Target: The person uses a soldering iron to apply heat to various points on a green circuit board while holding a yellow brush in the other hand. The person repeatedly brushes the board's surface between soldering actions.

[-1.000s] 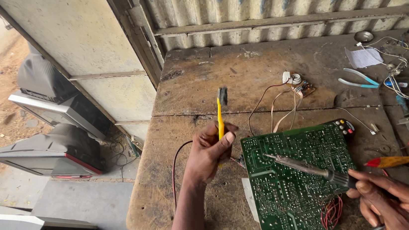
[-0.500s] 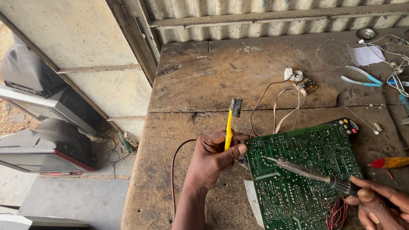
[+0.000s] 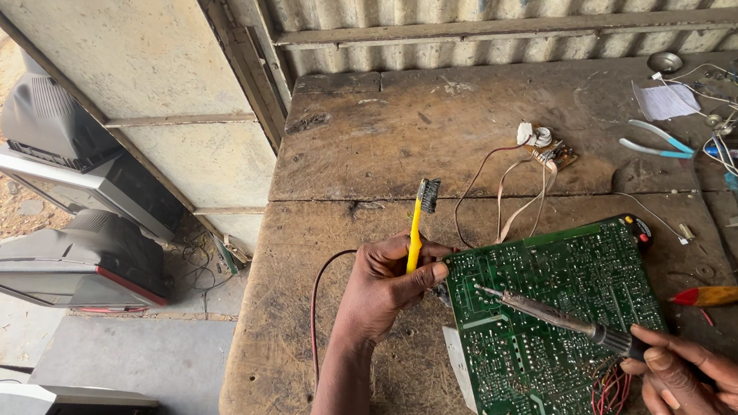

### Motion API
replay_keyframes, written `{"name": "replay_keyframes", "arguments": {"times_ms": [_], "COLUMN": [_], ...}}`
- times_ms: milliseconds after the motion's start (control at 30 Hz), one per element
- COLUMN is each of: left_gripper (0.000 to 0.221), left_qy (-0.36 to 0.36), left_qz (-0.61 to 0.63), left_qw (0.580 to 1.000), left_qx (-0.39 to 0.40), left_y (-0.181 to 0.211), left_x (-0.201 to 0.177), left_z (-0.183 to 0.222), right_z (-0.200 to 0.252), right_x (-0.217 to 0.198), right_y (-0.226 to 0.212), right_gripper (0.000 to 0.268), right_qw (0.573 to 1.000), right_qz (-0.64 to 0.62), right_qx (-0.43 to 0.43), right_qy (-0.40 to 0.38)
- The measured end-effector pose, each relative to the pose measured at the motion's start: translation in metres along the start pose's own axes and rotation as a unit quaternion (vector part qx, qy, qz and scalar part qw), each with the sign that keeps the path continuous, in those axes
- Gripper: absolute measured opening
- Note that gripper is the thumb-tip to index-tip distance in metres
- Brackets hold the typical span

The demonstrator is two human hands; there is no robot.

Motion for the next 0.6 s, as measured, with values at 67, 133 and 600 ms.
{"name": "replay_keyframes", "arguments": {"times_ms": [67,133,600], "left_gripper": [0.02,0.02,0.02], "left_qy": [-0.001,0.003,-0.007], "left_qz": [0.003,0.002,0.007], "left_qw": [1.0,1.0,1.0], "left_qx": [-0.002,-0.015,-0.012], "left_y": [0.0,-0.003,0.002], "left_x": [0.0,-0.001,-0.001], "left_z": [0.0,0.0,0.003], "right_z": [-0.001,0.0,0.007], "right_x": [0.006,0.006,0.017], "right_y": [-0.006,-0.011,-0.027], "right_gripper": [0.044,0.042,0.037], "right_qw": [0.999,0.999,0.993], "right_qz": [-0.015,-0.003,0.049], "right_qx": [-0.023,-0.043,-0.035], "right_qy": [-0.023,0.015,0.106]}}
Point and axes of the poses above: each hand's wrist, its own z-axis away from the middle knuckle, its own x-axis out of the palm, y = z × x, the point moved 7 cm from there along -z, towards the middle knuckle, and after that the axes turned 2 degrees about z, right-handed, at the moved point
